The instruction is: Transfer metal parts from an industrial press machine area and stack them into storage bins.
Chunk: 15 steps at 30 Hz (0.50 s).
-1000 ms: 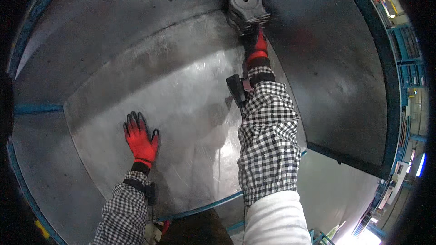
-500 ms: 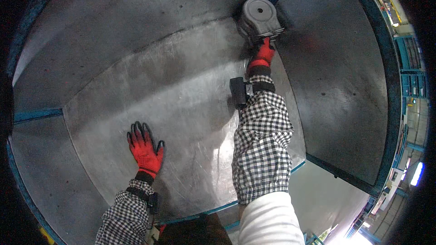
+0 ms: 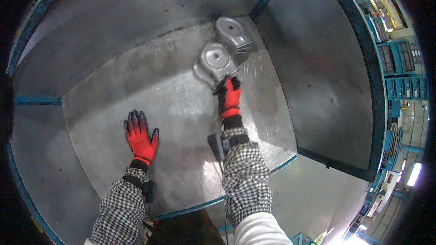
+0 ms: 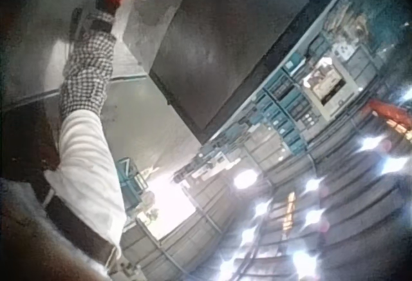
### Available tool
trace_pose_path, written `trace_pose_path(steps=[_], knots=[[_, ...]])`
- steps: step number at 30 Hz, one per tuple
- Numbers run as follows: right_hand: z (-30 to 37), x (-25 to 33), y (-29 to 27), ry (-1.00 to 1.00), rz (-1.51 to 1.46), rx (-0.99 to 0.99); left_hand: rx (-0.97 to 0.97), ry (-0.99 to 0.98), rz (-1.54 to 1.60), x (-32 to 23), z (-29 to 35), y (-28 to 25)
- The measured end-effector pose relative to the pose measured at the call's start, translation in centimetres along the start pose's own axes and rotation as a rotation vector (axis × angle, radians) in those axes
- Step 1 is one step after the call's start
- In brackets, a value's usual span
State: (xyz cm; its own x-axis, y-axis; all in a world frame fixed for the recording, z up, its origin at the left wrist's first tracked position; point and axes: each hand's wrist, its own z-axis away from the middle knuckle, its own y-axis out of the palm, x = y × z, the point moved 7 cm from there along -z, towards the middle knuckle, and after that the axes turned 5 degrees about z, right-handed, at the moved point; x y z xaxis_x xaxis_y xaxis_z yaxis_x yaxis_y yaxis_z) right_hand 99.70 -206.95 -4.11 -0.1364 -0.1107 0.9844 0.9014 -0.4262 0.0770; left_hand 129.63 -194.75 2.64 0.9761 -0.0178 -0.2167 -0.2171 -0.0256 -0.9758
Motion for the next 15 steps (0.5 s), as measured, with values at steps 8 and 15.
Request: trace_pose_path(steps=[8, 15], knots=[[16.0, -7.7, 2.0, 0.185, -0.006, 0.130, -0.167, -0.101, 0.742, 2.5, 1.5, 5.3], [26.9, -17.8, 5.8, 0.609, 0.302, 0.221, -0.156, -0.461, 1.536, 5.4, 5.2, 11.6]])
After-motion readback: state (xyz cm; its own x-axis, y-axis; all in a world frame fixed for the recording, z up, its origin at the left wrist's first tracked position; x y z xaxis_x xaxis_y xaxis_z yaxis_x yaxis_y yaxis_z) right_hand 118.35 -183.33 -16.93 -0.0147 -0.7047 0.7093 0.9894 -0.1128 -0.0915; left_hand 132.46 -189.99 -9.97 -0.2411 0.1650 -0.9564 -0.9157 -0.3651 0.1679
